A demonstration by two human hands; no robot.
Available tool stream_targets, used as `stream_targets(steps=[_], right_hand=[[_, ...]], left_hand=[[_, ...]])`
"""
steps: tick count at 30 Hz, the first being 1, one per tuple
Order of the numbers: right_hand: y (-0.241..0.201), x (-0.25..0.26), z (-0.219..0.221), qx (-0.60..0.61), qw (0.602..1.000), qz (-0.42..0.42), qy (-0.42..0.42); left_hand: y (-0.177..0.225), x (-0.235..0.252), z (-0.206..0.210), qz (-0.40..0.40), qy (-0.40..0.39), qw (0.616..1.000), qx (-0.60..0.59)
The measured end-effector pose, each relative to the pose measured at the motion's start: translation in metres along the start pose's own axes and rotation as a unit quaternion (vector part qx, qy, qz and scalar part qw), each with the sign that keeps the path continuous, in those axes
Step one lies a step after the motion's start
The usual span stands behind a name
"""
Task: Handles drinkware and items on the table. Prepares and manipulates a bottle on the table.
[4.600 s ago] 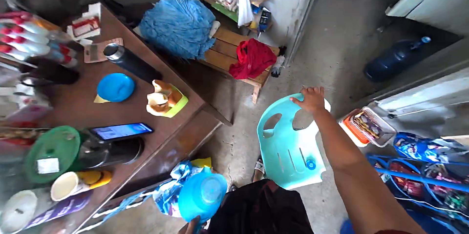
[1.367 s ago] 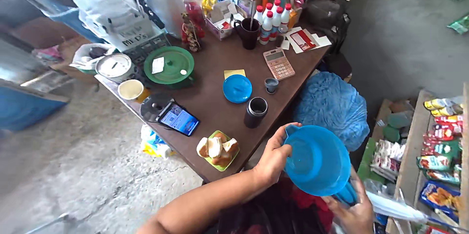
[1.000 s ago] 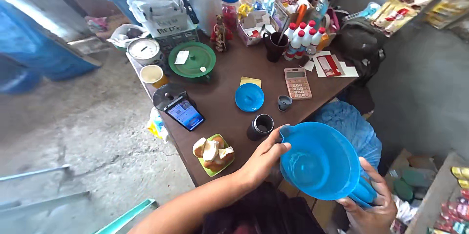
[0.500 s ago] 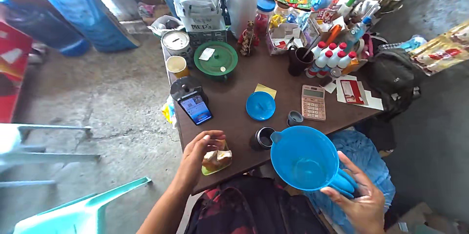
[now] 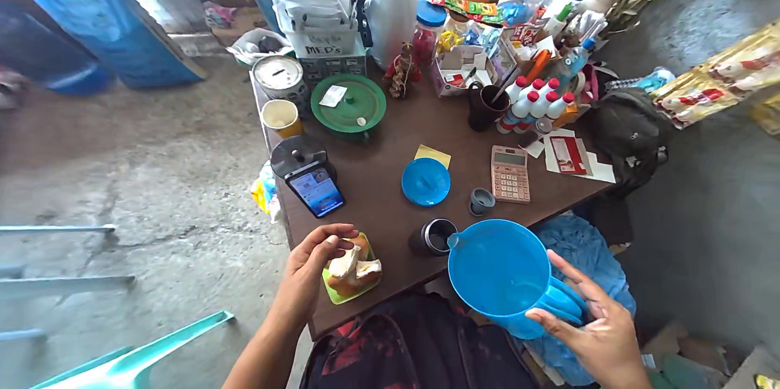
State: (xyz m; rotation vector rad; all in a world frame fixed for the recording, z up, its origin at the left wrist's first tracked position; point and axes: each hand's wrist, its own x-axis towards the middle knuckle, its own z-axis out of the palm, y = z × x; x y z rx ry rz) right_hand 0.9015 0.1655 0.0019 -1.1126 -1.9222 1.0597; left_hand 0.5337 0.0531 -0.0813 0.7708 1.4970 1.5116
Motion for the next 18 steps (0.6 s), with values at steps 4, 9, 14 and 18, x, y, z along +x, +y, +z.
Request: stream_targets(steps=[4,9,14,18], right_hand=[[-0.007,0.002,-0.002,-0.022,1.000,0.011,-0.005],[-0.012,0.002,-0.003,-0.044,0.999,0.016,-0.011],[-0.018,0.003,-0.002,-0.064,0.998,0.023,-0.006],[-0.022,0.004,-0.002,-0.075,0.997,0.028,-0.008]], left_hand=[[-0.002,0.004,0.000,-0.011,-0.010,1.000,-0.005],[-0.006,0.008,-0.003,-0.015,-0.017,1.000,-0.012],[-0.006,0.011,-0.006,-0.018,-0.021,1.000,-0.012],[-0.008,0.013,-0.009,-0.014,-0.028,0.999,-0.017]])
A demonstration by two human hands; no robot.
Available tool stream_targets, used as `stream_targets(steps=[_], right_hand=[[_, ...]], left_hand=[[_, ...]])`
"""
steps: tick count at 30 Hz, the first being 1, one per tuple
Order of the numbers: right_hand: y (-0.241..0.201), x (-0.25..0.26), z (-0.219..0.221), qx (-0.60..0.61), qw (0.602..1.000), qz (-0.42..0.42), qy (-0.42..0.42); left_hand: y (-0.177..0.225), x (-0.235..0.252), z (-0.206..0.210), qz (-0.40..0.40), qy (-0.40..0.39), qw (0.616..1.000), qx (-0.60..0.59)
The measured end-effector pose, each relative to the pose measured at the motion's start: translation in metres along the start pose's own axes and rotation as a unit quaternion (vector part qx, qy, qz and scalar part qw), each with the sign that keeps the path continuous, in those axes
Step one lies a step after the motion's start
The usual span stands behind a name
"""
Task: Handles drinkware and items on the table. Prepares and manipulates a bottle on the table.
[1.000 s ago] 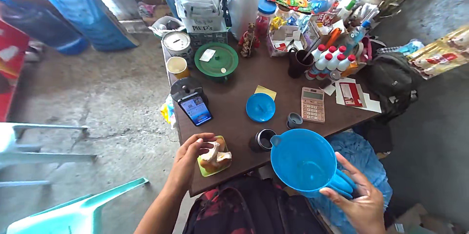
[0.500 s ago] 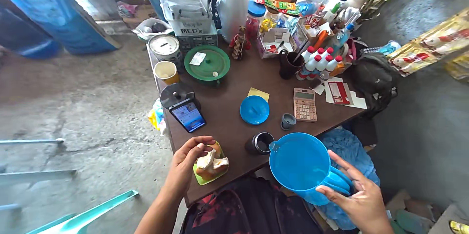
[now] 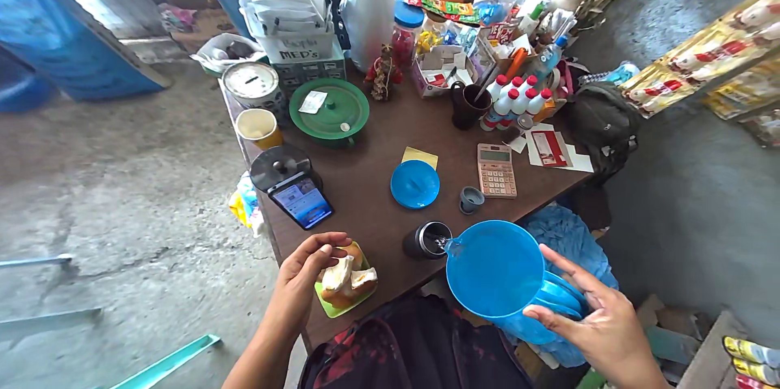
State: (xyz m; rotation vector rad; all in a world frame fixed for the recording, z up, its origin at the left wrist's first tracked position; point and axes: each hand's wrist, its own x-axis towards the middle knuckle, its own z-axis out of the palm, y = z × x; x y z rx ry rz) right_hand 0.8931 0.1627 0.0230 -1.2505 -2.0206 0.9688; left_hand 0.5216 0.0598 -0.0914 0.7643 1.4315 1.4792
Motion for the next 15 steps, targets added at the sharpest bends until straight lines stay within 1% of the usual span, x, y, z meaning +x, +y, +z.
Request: stream_targets(steps=[10,15], right_hand=[[-0.0087,0.0031,0.0006,-0.015,1.000,0.015,-0.003],[-0.0090,0.0044,-0.0005,-0.020,1.000,0.006,-0.003]], left_hand=[[-0.0027,0.0040,-0.0008,-0.006,-0.013,1.000,-0.005],[-0.0034,0.0051,-0.0020,-0.009,-0.016,1.000,-0.004]])
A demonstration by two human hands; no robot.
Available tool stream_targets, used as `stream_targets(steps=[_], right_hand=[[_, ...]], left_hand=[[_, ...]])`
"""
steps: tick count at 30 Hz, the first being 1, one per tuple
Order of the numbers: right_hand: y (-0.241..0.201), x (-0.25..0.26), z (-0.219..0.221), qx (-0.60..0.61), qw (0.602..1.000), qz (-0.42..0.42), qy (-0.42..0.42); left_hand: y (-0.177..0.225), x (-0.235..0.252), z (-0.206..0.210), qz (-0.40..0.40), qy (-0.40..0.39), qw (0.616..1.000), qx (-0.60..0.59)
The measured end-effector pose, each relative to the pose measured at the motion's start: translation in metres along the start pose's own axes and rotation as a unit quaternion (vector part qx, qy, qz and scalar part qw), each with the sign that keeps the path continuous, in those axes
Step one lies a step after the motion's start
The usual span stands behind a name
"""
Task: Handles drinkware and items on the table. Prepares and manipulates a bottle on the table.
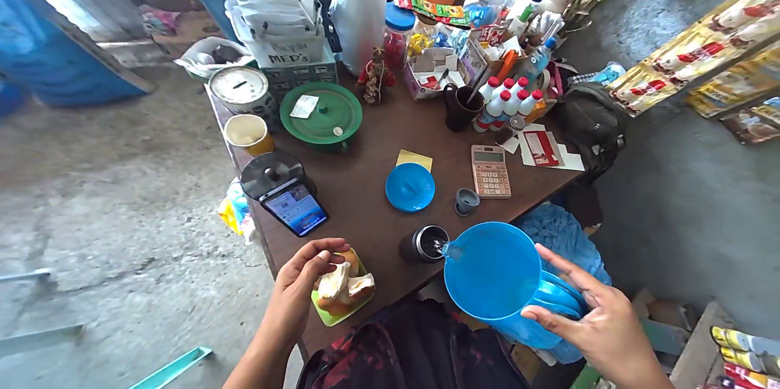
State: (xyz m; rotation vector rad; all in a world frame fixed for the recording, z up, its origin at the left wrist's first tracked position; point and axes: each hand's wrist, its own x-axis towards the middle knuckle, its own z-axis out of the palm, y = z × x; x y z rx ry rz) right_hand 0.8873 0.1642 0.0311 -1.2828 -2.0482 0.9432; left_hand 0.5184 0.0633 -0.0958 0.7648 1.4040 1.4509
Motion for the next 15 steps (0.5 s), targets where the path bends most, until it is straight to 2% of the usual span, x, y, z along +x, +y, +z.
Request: stream_targets(steps=[15], right_hand=[[-0.0024,-0.0019,0.0054,0.001,1.000,0.021,0.000]], left_hand=[[0.0000,0.0044,-0.0027,-0.017,-0.007,1.000,0.006]])
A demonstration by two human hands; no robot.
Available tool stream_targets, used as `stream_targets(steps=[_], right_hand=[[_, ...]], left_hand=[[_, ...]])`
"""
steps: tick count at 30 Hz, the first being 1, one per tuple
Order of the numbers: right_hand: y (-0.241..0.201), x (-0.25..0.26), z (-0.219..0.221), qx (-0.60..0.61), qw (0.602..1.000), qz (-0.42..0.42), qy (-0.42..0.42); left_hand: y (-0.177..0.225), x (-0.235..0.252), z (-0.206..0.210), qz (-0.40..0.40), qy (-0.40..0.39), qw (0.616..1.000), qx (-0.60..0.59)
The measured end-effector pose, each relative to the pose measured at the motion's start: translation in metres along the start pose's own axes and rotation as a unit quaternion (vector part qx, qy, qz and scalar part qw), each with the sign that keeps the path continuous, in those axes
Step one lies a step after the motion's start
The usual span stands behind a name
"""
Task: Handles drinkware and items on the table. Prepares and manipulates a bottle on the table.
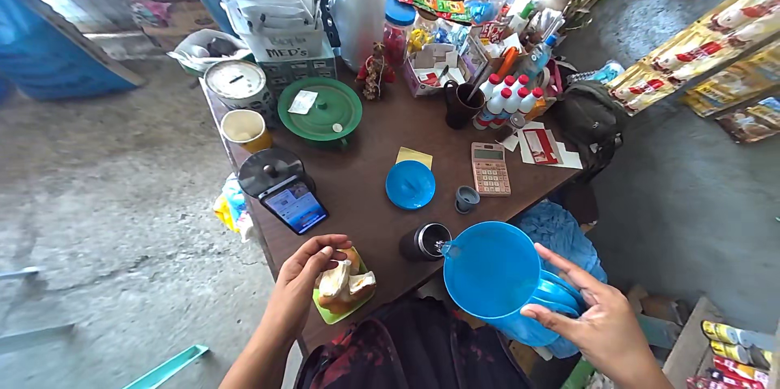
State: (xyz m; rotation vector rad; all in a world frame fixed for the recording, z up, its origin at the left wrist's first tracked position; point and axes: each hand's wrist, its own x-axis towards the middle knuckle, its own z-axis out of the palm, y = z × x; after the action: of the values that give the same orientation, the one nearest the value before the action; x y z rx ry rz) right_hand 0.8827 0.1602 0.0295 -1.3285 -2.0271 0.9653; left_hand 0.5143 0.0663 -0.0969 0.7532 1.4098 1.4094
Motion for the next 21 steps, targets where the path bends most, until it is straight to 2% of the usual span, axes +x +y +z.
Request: stream_targets(steps=[21], right_hand=[[-0.005,-0.006,0.006,-0.001,1.000,0.022,0.021]], left_hand=[[-0.001,0.013,0.001,-0.025,-0.034,0.999,0.002]])
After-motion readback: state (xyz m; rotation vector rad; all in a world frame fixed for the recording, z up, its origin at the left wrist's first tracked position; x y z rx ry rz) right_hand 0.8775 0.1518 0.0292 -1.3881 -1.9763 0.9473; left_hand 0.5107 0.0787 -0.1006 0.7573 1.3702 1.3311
